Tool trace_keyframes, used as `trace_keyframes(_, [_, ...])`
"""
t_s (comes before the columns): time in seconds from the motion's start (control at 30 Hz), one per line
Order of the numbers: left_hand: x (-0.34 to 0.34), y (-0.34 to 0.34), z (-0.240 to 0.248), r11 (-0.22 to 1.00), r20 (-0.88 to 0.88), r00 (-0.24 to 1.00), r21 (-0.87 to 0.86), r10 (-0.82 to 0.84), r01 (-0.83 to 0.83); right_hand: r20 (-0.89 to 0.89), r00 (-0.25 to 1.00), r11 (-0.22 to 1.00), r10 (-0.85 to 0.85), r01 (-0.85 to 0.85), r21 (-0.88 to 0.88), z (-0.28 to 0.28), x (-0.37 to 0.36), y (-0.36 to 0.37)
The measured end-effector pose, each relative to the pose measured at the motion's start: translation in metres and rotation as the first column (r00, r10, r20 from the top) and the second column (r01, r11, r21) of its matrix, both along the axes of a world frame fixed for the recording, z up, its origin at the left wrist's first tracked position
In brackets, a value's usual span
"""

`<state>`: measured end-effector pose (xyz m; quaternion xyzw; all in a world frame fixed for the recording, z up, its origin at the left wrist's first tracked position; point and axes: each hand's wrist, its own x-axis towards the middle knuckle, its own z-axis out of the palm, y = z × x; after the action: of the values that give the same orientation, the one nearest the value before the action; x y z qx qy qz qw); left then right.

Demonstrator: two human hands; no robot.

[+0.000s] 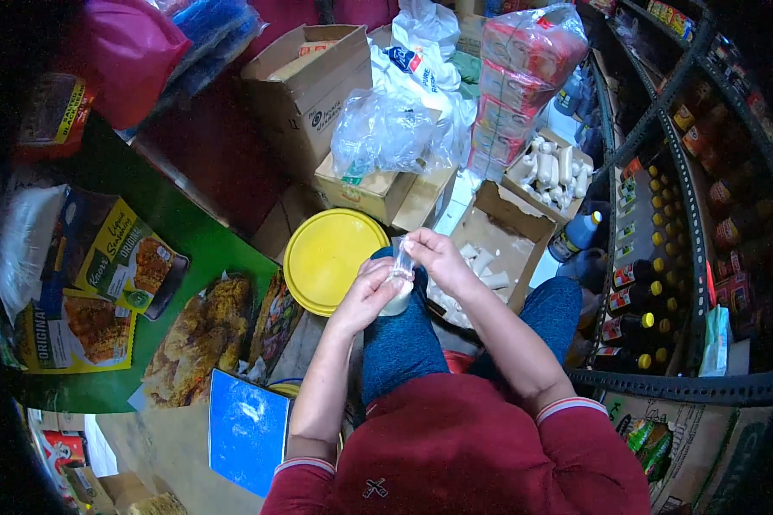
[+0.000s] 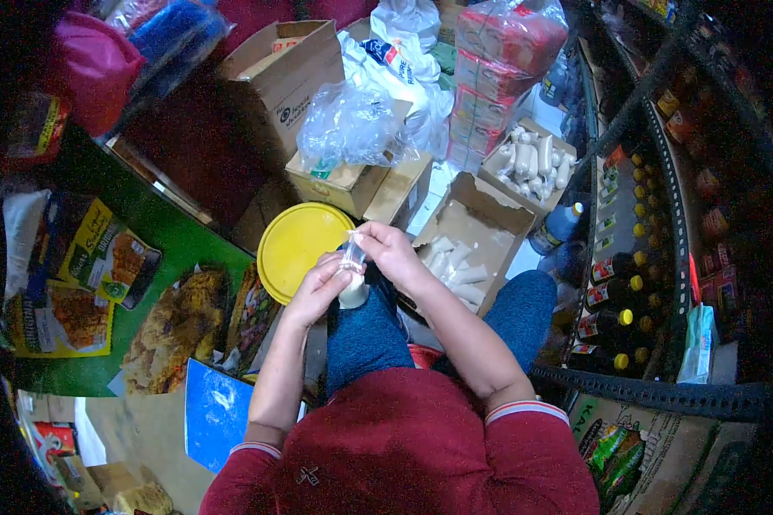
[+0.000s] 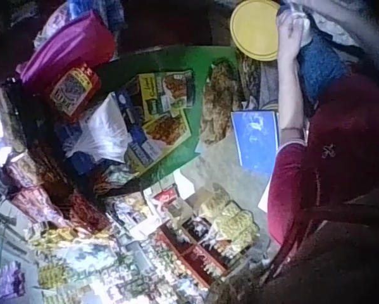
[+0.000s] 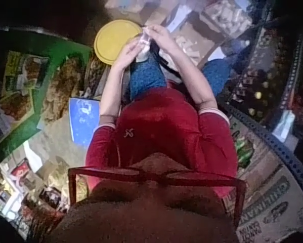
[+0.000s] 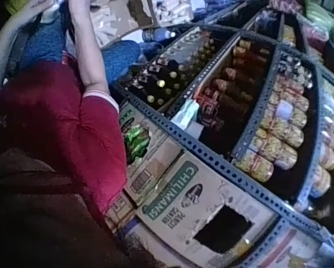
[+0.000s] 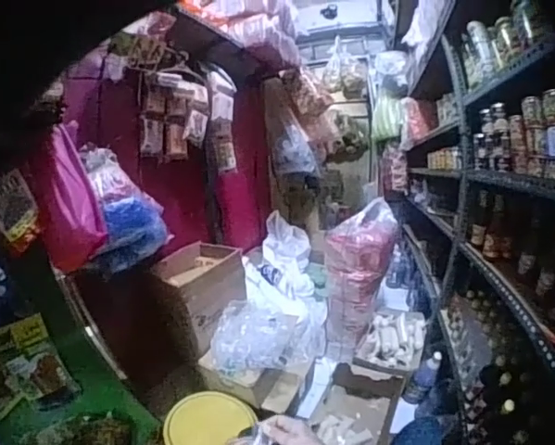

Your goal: Bagging small plastic tubes filled with a white liquid/solid into larger plastic bags.

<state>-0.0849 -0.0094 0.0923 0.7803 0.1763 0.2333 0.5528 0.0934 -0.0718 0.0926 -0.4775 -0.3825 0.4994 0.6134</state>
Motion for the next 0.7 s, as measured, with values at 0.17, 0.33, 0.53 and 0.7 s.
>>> trace_keyframes(0.17, [0.007, -0.006, -0.001, 0.991, 0.014, 0.991, -0.016, 0.136, -0.136, 0.750, 0.648, 0.907, -0.134, -0.224, 0.356, 0.066, -0.010, -0.009])
trace_keyframes(0.33, [0.021, -0.013, 0.016, 0.960, 0.148, 0.962, -0.200, 0.228, -0.196, 0.704, 0.700, 0.944, -0.119, -0.141, 0.299, 0.080, 0.003, -0.013])
trace_keyframes(0.53, [0.021, -0.008, 0.023, 0.992, 0.209, 0.970, -0.013, 0.126, -0.126, 0.585, 0.761, 0.938, -0.282, 0.089, 0.336, 0.058, 0.002, -0.010])
trace_keyframes(0.7, [0.020, -0.012, 0.035, 0.944, 0.115, 0.973, 0.243, 0.200, -0.222, 0.033, 0.984, 0.976, -0.174, 0.168, 0.137, 0.040, -0.001, -0.007])
